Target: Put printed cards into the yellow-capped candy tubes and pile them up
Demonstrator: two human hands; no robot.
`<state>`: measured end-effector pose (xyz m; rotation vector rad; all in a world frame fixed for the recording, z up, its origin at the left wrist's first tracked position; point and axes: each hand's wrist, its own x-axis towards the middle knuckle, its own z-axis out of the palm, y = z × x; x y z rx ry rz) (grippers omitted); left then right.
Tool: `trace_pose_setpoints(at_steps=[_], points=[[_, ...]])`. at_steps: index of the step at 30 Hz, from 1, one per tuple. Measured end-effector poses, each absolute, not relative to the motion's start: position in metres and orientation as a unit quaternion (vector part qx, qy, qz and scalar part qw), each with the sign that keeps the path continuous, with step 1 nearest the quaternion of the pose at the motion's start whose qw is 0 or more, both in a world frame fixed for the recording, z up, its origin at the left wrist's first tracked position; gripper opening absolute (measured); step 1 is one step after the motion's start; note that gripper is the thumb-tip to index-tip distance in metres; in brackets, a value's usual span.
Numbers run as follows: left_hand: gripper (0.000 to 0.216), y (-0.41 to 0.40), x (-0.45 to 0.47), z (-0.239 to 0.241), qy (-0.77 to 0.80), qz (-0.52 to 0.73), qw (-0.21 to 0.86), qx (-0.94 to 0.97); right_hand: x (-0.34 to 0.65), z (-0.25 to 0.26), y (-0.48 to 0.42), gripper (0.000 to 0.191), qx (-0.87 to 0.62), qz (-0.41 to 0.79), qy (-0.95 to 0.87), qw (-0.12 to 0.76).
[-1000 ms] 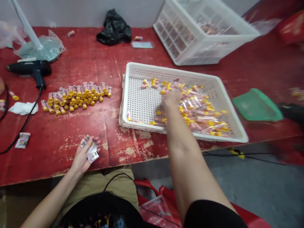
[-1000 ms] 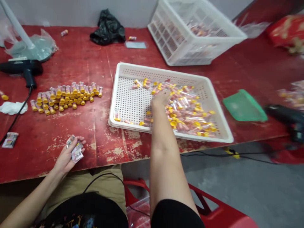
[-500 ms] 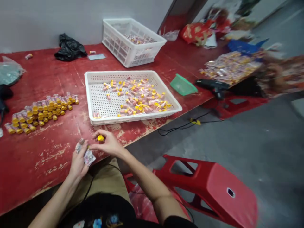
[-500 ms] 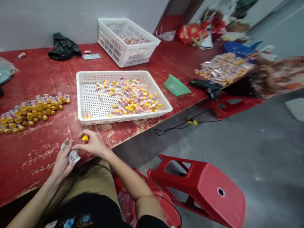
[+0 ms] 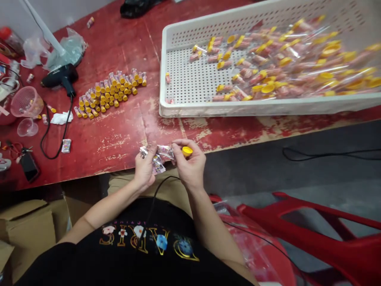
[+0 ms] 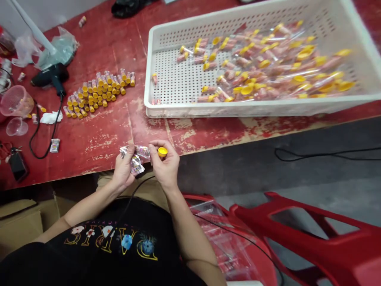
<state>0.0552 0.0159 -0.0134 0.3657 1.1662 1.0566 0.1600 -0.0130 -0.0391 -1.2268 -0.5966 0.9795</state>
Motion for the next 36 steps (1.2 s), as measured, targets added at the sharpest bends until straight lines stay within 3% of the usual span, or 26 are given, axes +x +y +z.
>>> trace_pose_setpoints(at_steps=[4,9,14,23,30,36], points=[[0.055,0.017,0.054,-0.008,0.535,0.44,0.708,0.136,0.174,-0.03,-0.028,0.035,-0.441,0.478,-0.204,0.731],[0.048,0.018,0.059,-0.001,0.527,0.408,0.736,0.117,0.185,-0.019,-0.046,0.042,-0.444,0.426,-0.208,0.761],[0.045,0.012,0.061,0.003,0.535,0.369,0.75,0.119,0.174,-0.025,-0.043,0.036,-0.455,0.373,-0.196,0.784],[0.056,0.015,0.054,-0.01,0.543,0.375,0.736,0.151,0.179,-0.026,-0.049,0.033,-0.421,0.418,-0.169,0.787],[0.066,0.014,0.057,-0.01,0.552,0.398,0.711,0.179,0.166,-0.021,-0.056,0.024,-0.499,0.286,-0.278,0.769],[0.061,0.016,0.057,-0.019,0.535,0.444,0.69,0.203,0.17,-0.026,-0.068,0.02,-0.443,0.354,-0.292,0.77]])
